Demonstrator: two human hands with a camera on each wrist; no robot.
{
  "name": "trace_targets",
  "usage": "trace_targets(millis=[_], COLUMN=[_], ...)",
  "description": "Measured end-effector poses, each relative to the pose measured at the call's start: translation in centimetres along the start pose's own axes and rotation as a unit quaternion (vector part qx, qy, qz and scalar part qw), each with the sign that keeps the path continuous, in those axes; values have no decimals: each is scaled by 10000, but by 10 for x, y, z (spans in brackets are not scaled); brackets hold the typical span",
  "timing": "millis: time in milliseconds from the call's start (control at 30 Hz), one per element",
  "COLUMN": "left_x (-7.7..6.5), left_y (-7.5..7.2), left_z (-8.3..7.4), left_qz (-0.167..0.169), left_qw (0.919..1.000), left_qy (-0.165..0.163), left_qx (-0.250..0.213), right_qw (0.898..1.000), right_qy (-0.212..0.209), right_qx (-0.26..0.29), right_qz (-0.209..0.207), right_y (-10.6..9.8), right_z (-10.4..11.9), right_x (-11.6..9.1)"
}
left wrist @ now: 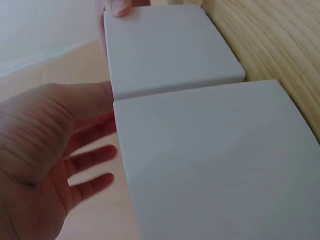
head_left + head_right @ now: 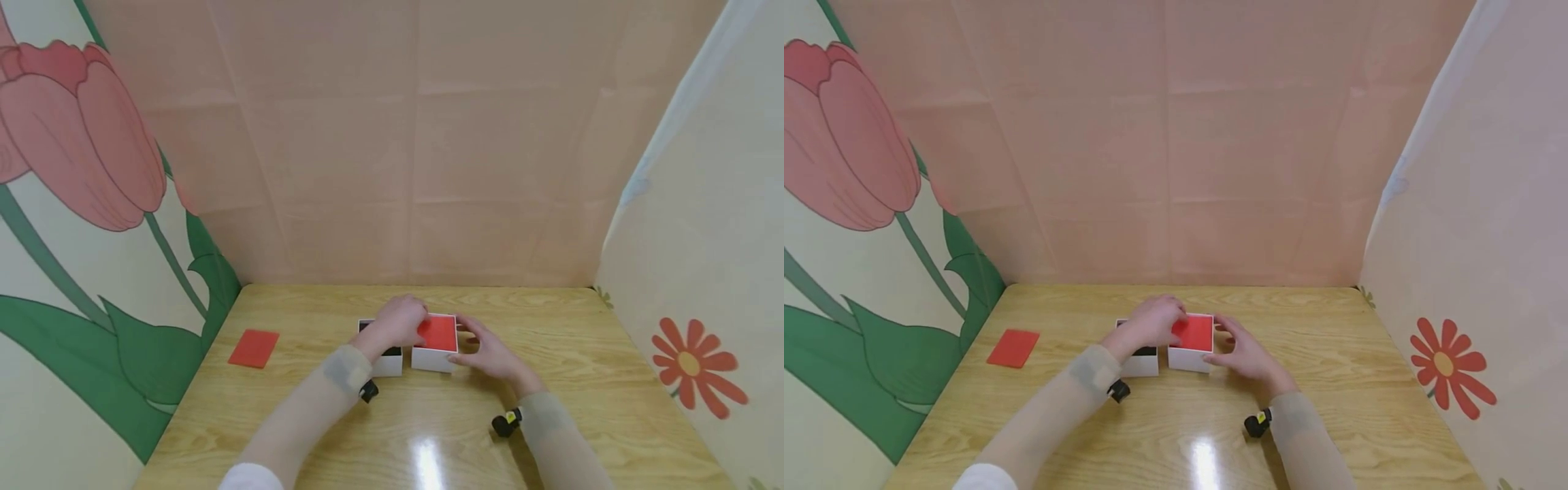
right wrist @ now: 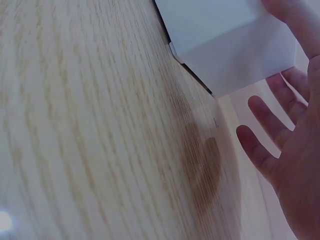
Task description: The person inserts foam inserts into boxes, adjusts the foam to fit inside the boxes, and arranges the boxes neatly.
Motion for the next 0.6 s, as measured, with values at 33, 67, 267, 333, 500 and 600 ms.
trace_targets(millis=[33, 67, 267, 333, 500, 600], left_x=[0, 0, 6, 8, 11, 10], left_y=[-1, -1, 1, 5, 10, 10], left_z=[-2, -4, -17, -19, -23, -25], left_qz=[-72, -151, -403, -380, -346, -336], left_qw=[10000, 9998, 9979, 9976, 9978, 9979], left_qy=[50, 106, 270, 302, 355, 346], left_qx=[18, 17, -436, -499, -451, -438], right_qw=[10000, 10000, 9996, 9995, 9994, 9995], right_qy=[-43, -82, -256, -287, -315, -288], right_qx=[6, 24, 81, 58, 81, 94], right_qz=[20, 38, 67, 77, 95, 92], right_y=[0, 0, 1, 1, 2, 1], right_z=[0, 1, 1, 1, 2, 4], right_x=[0, 0, 0, 1, 1, 0])
Point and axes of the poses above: each hand's wrist, its own x-axis towards the middle knuckle, its own y-axis out of the palm, z = x × y, the point moved 2 cm from there along x, towards the middle knuckle, and after that the axes turned 5 degrees about x, right-handed, at the moved point
